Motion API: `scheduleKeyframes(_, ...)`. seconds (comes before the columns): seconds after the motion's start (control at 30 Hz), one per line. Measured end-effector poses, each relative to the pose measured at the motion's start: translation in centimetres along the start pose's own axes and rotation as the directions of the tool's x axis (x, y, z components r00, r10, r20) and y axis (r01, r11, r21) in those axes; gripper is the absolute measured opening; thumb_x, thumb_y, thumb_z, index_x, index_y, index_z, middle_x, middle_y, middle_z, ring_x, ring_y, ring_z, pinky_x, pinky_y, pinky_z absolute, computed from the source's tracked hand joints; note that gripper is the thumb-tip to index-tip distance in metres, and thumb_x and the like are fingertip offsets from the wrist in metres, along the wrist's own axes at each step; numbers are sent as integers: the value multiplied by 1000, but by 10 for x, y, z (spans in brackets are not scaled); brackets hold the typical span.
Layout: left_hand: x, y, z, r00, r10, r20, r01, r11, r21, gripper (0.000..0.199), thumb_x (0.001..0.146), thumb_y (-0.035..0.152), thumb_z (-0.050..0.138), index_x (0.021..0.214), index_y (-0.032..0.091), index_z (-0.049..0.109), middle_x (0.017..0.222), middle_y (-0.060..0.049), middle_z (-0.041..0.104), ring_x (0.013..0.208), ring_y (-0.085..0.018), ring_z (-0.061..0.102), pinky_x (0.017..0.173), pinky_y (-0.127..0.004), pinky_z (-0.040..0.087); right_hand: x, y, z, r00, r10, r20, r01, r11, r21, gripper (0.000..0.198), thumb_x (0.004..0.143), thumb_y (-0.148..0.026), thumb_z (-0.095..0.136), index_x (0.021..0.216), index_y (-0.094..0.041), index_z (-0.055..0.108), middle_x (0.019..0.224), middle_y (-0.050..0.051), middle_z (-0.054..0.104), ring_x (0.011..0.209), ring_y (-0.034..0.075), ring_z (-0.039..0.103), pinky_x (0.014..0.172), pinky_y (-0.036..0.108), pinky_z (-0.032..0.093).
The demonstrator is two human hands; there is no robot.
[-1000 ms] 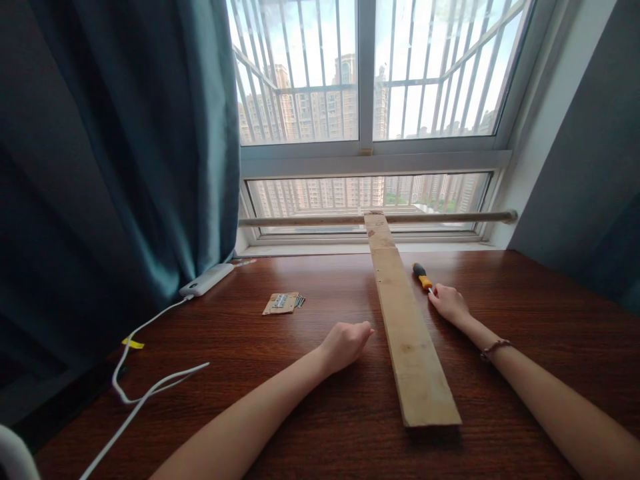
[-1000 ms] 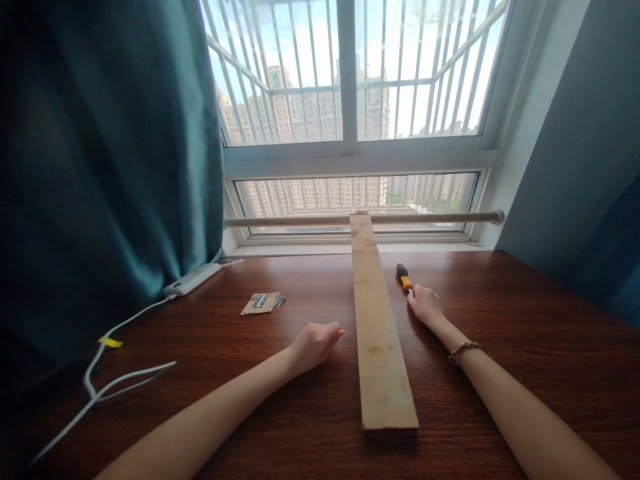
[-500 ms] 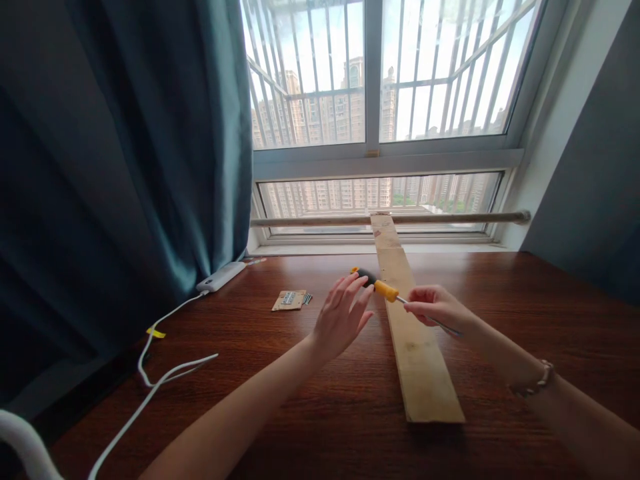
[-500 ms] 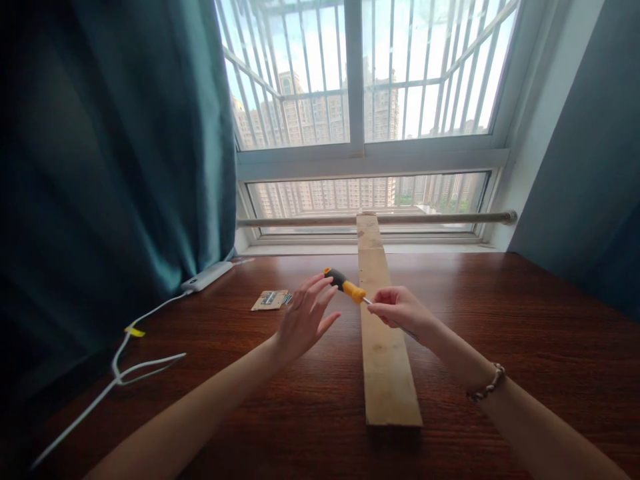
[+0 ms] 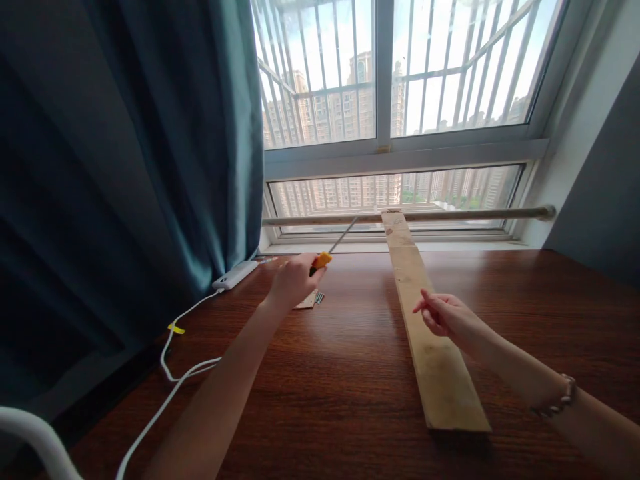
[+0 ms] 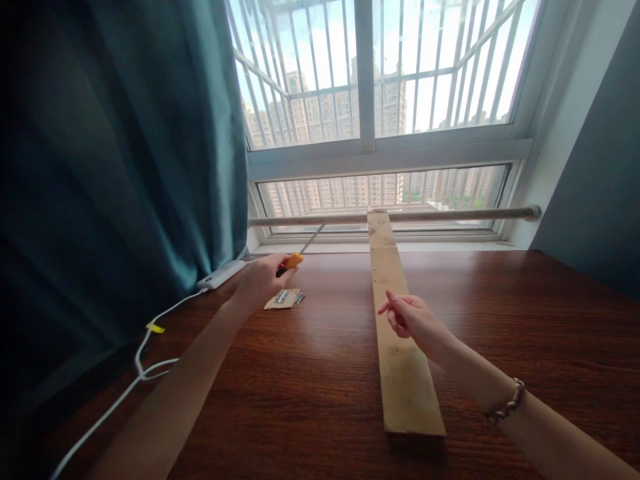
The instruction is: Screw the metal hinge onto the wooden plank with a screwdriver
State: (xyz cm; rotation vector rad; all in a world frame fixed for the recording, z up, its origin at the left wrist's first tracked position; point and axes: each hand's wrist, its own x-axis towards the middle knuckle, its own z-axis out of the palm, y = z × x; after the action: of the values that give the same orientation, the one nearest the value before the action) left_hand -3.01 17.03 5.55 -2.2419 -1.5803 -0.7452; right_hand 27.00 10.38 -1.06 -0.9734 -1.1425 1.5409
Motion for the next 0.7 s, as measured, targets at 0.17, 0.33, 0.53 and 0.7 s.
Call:
scheduleKeyframes(0.17,10,-89,30,881,-434,185,366,876,313,42,80,40,42,96,9,64,94,-17,66,90,-29,60,76,-33,44,0,1,1,1000,7,-23,-8,1000,-26,48,68,-60,61,68,-12,59,40,-6,37,35,2,24,37,19,12)
scheduleKeyframes(0.33,-9,-133,64,737,-600,310,469,785,405,40,74,30,47,103,6,62,103,-21,63,97,-32,59,77,-35,45,0,3,-2,999,0,-36,-3,998,-61,45,71,-56,61,74,-11,62,44,-5,41,37,3,28,38,20,13)
scheduleKeyframes(0.53,-21,-142,86,708,-608,359,466,784,411,37,73,26,48,103,9,63,104,-20,63,97,-32,59,78,-38,45,0,0,-6,997,-11,-77,4,996,-92,46,72,-56,59,75,-10,63,43,-5,39,37,3,28,39,20,13)
scheduleKeyframes(0.7,-23,-139,94,701,-606,377,461,788,408,37,73,25,47,103,11,64,105,-21,62,100,-33,58,79,-41,45,0,-3,-8,996,-26,-83,17,994,-111,46,70,-56,61,75,-10,62,43,-5,39,37,3,28,39,21,13)
